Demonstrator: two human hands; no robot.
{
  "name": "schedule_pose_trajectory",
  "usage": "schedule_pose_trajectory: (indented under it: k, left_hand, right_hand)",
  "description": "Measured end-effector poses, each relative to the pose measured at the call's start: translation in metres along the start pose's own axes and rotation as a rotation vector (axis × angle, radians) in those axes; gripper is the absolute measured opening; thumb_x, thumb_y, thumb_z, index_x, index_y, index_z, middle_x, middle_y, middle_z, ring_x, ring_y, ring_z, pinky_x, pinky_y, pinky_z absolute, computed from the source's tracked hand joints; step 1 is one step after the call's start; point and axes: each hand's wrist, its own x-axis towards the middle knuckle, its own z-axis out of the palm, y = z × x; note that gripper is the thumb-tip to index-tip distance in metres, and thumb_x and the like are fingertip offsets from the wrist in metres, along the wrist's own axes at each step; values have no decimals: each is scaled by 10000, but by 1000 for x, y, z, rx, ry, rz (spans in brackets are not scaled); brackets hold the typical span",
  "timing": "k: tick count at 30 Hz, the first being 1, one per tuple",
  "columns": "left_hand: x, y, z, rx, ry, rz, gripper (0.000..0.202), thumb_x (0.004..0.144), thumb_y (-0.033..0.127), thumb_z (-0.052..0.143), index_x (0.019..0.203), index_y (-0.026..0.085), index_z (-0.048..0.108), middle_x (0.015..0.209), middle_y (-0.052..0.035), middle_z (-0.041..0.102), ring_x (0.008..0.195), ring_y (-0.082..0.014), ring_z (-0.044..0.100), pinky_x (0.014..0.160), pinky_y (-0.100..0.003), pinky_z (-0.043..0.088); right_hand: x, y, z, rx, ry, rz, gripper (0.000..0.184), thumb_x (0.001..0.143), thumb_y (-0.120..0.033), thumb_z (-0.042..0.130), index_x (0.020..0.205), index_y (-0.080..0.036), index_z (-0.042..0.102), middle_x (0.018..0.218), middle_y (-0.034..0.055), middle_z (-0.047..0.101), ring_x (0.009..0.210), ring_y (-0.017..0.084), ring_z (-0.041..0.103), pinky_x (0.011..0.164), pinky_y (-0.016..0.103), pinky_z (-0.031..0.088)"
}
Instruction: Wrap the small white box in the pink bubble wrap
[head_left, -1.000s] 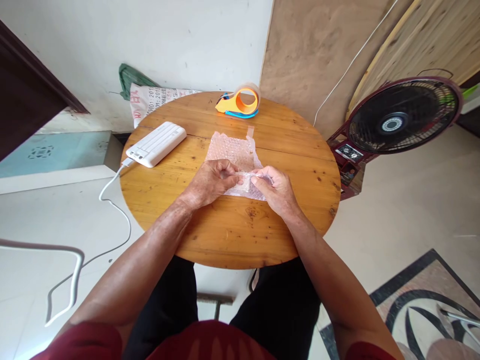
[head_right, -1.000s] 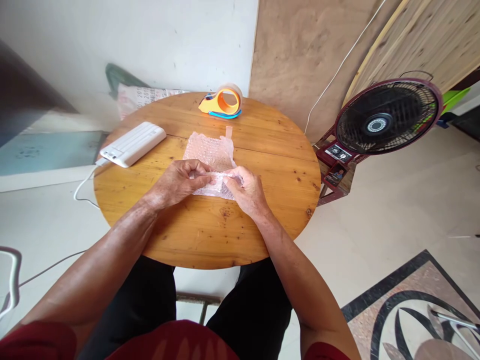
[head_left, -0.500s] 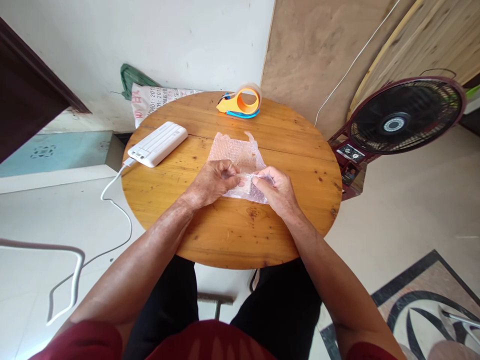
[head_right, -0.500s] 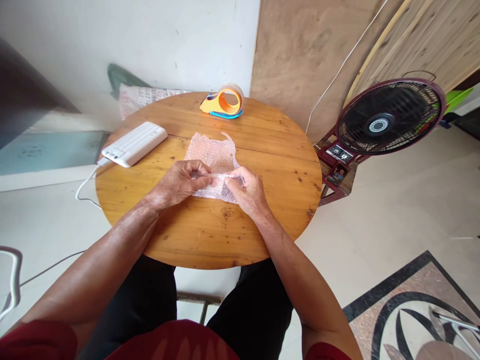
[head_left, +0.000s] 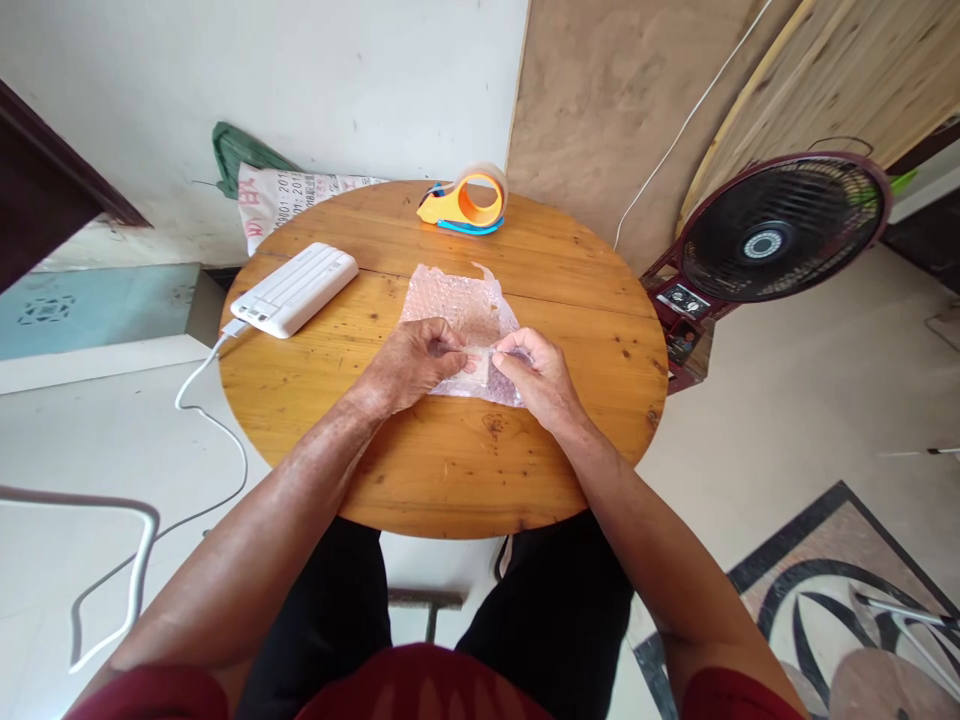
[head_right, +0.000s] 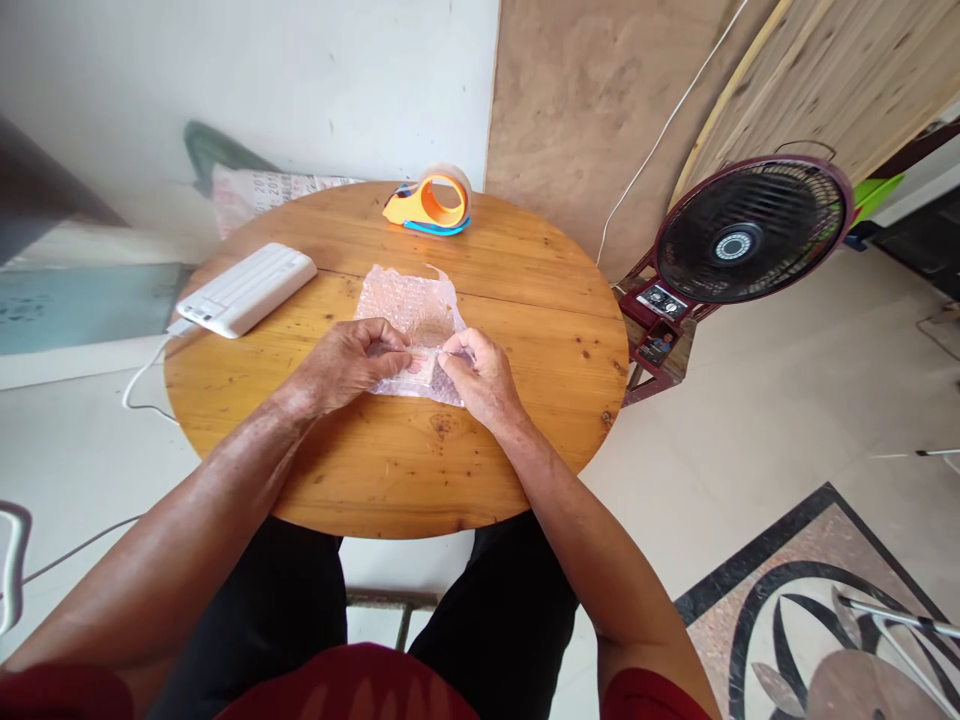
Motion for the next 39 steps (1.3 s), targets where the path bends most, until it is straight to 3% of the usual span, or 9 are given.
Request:
schedule_pose_trajectory:
  k: [7, 17, 25, 35, 39]
  left_hand:
    - [0, 1, 0, -7, -7, -9, 359, 587, 417, 805, 664, 157, 569, 705, 1, 609, 592, -90, 478, 534, -226, 371]
    - [-1, 2, -1, -70, -61, -66, 342, 585, 367, 821, 689, 171, 561, 589, 38, 539, 511, -73, 414, 478, -214, 298]
    - [-1, 1, 0, -116, -48, -75, 391, 551, 341, 840, 799, 153, 603, 710, 21, 602, 588, -88, 480, 535, -225, 358]
    - [-2, 0, 1, -114, -61, -53, 356, 607, 311, 819, 855, 150, 622, 805, -4, 655, 686, -120, 571, 615, -246, 432]
    - [-1, -3, 1, -67, -50, -10, 304, 648, 303, 789, 859, 149, 634, 823, -9, 657, 709, -121, 577, 645, -252, 445]
  right_hand:
    - [0, 2, 0, 39, -18, 9, 156, 794, -357, 629, 769, -210, 582, 653, -47, 523, 608, 116, 462, 595, 260, 376]
    - [0, 3, 0, 39, -18, 32, 145, 768, -347, 649, 759, -212, 597, 696, -34, 583, 629, 123, 497, 603, 259, 399]
    - [2, 5, 1, 42, -19, -7, 122, 787, -330, 618, 782, -210, 598, 717, -30, 588, 656, 126, 511, 645, 264, 412]
    - [1, 3, 1, 27, -13, 2, 117, 798, -323, 621, 785, -207, 604, 714, -29, 573, 643, 128, 499, 628, 272, 393]
    - [-2, -6, -3, -13, 18, 2, 150, 802, -354, 641, 842, -211, 631, 816, -6, 625, 754, 153, 556, 682, 285, 415]
